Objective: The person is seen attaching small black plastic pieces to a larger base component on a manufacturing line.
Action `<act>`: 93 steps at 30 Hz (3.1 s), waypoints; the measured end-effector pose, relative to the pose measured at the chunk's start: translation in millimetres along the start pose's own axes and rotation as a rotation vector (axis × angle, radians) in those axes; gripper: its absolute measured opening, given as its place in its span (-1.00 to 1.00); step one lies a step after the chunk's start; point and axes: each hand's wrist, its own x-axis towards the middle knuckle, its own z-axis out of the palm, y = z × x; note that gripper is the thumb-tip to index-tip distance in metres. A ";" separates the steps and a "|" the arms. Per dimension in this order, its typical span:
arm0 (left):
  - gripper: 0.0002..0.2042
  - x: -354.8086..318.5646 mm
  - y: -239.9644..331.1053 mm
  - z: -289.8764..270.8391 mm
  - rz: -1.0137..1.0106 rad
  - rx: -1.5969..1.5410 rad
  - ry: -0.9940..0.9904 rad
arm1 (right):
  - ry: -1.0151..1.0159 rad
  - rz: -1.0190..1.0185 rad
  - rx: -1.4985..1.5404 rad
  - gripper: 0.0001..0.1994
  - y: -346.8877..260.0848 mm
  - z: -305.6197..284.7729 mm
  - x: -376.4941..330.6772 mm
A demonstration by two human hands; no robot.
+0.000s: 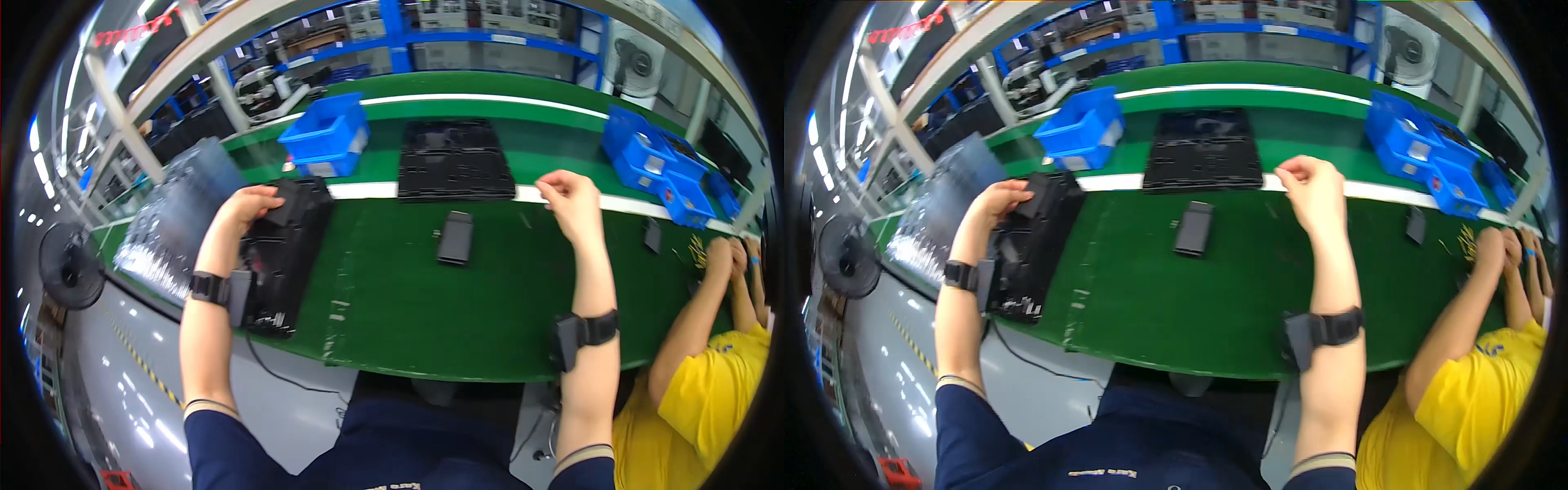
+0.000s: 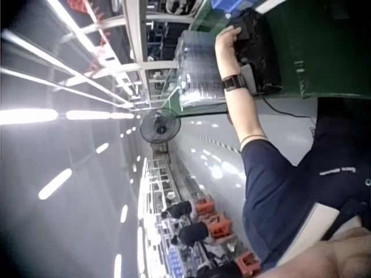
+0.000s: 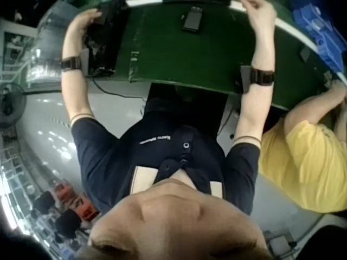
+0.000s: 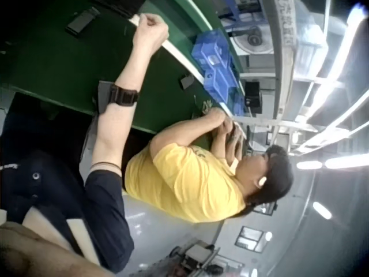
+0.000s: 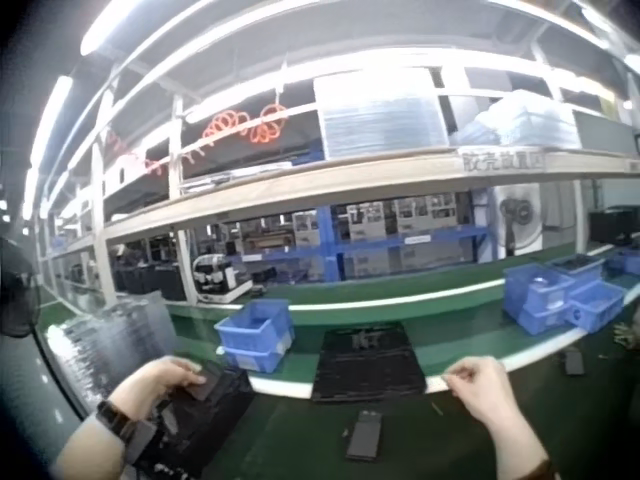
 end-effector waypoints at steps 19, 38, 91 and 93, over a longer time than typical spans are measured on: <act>-0.55 -123.1 83.8 197.6 0.747 0.466 -0.103 | -0.099 0.046 -0.838 -0.81 12.5 58.1 -9.1; -0.64 -98.5 71.6 232.9 0.709 0.277 -0.231 | -0.151 0.006 0.151 -0.78 -9.1 33.8 -14.0; -0.82 -130.2 86.9 203.1 0.428 -0.645 -0.538 | -0.441 0.320 0.809 -0.77 -40.6 7.1 -25.5; -0.82 -130.0 86.8 202.4 0.440 -0.644 -0.541 | -0.434 0.282 0.817 -0.78 -37.8 9.9 -26.0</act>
